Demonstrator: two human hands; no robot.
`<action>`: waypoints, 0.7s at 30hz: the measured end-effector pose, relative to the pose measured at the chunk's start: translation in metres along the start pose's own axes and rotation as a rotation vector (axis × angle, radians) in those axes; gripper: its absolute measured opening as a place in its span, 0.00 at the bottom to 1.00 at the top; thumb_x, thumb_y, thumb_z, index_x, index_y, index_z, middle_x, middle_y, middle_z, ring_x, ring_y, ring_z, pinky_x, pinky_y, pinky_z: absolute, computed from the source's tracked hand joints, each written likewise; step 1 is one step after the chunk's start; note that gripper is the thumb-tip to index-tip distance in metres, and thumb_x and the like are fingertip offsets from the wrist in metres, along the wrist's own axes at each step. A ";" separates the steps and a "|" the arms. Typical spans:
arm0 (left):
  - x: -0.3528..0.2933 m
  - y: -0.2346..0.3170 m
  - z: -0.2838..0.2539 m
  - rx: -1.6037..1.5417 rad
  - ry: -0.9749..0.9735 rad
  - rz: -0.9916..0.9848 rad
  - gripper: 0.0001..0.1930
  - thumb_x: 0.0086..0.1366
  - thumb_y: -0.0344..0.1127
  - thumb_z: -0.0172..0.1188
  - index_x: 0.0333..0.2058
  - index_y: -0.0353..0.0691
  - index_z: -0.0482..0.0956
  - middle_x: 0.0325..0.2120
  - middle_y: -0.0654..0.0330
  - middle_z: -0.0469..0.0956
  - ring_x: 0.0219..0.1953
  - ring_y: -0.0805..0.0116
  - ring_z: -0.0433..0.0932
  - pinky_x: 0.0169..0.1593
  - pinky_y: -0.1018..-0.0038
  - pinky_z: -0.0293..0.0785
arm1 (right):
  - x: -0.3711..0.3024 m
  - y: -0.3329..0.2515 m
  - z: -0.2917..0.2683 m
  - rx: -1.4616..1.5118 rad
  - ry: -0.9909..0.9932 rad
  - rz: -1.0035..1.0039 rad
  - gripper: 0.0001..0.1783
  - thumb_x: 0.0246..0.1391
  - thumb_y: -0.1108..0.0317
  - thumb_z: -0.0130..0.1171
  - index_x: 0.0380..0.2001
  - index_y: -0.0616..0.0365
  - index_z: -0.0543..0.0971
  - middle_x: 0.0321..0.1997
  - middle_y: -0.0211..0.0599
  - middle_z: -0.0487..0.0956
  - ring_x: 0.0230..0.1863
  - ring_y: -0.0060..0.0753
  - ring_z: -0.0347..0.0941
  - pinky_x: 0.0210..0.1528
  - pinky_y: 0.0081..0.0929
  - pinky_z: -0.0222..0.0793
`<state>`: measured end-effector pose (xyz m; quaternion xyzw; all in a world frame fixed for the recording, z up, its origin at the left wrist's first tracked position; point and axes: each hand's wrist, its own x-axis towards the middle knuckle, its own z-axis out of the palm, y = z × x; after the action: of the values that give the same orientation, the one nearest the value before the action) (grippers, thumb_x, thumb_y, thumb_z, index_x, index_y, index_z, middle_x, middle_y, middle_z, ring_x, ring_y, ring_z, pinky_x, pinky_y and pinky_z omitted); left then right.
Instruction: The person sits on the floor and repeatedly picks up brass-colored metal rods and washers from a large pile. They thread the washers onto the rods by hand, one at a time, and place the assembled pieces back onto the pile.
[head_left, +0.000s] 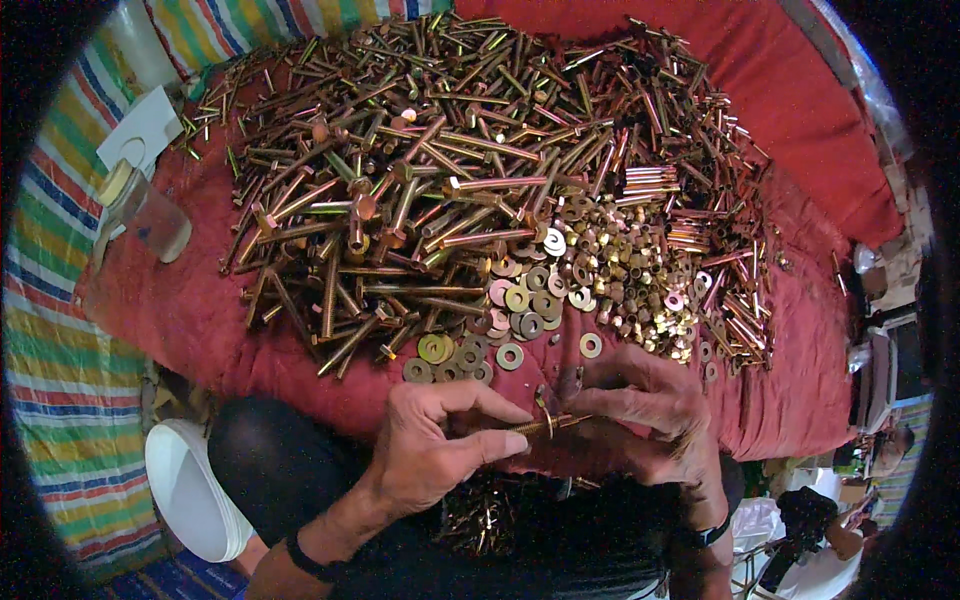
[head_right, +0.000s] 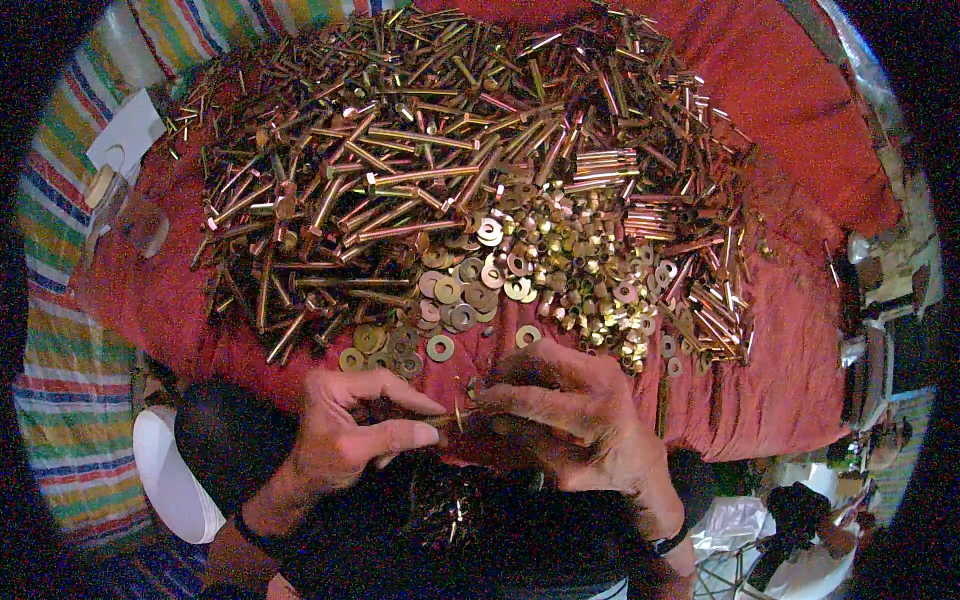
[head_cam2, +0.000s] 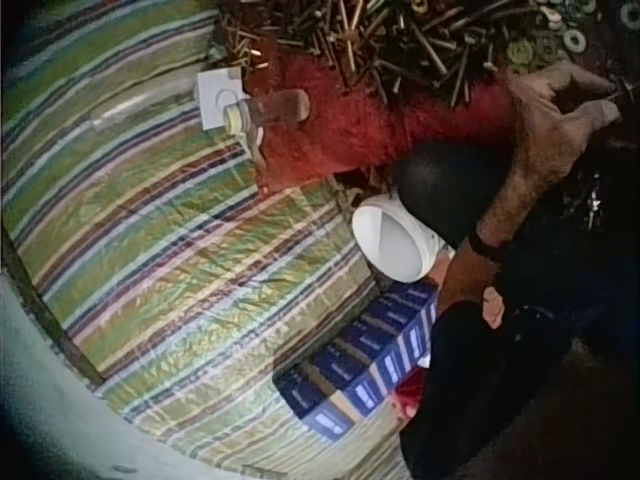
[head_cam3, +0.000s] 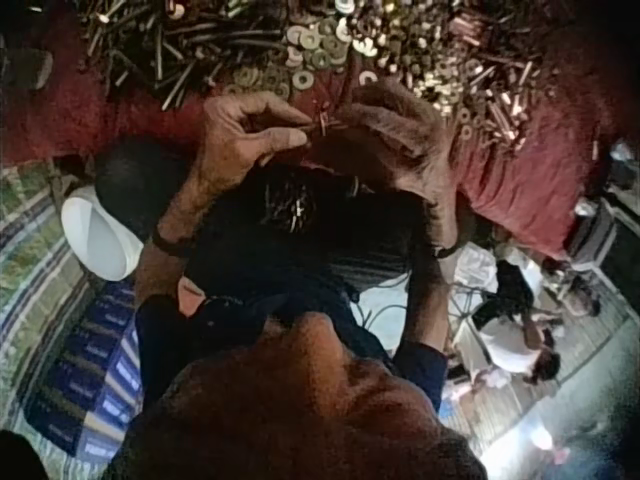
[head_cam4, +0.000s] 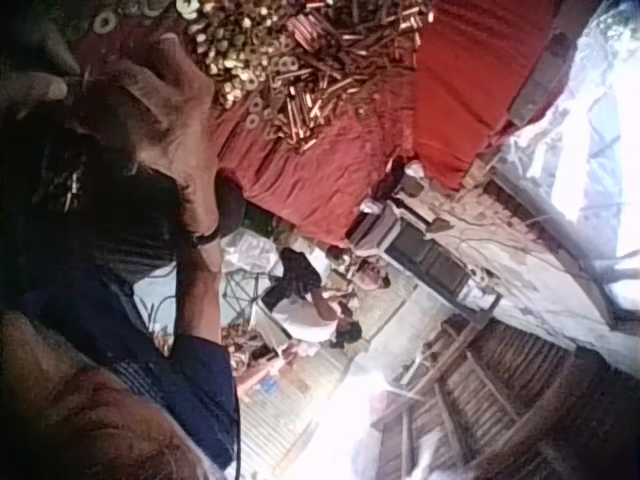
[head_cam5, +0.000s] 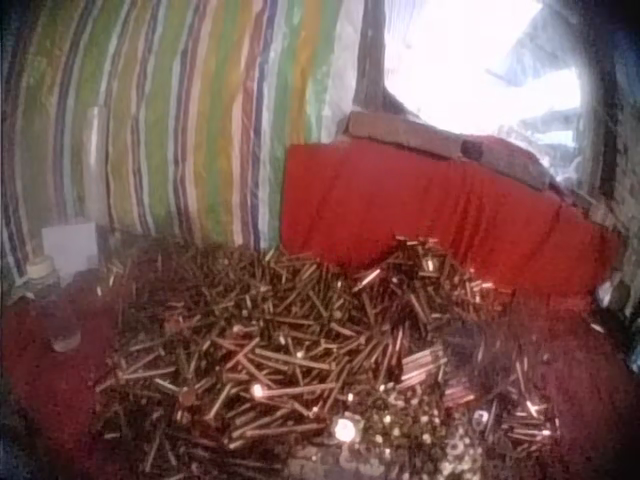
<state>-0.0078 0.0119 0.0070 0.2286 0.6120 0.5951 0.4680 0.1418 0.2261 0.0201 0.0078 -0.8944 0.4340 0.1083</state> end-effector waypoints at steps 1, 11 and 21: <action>-0.001 -0.001 0.001 -0.018 -0.006 0.003 0.09 0.60 0.25 0.70 0.39 0.31 0.85 0.27 0.66 0.83 0.29 0.82 0.78 0.34 0.83 0.73 | -0.001 0.001 0.000 0.013 -0.040 -0.006 0.30 0.36 0.73 0.72 0.49 0.53 0.85 0.46 0.41 0.81 0.45 0.47 0.81 0.45 0.37 0.78; 0.010 -0.018 0.018 -0.822 -0.182 -0.290 0.31 0.77 0.58 0.46 0.52 0.31 0.76 0.42 0.55 0.83 0.40 0.73 0.82 0.42 0.76 0.77 | 0.023 -0.023 0.046 -0.192 0.015 -0.444 0.28 0.35 0.67 0.71 0.45 0.62 0.81 0.46 0.42 0.81 0.37 0.43 0.78 0.36 0.36 0.78; 0.009 -0.014 0.013 -0.363 -0.181 -0.232 0.17 0.67 0.32 0.65 0.51 0.29 0.82 0.23 0.58 0.82 0.14 0.80 0.71 0.15 0.84 0.59 | 0.013 0.037 0.001 -0.284 0.399 0.283 0.10 0.51 0.74 0.67 0.38 0.61 0.83 0.34 0.42 0.81 0.32 0.41 0.80 0.36 0.31 0.76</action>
<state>0.0026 0.0231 -0.0067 0.1214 0.4726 0.6148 0.6196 0.1250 0.2492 -0.0061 -0.2181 -0.8994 0.3082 0.2203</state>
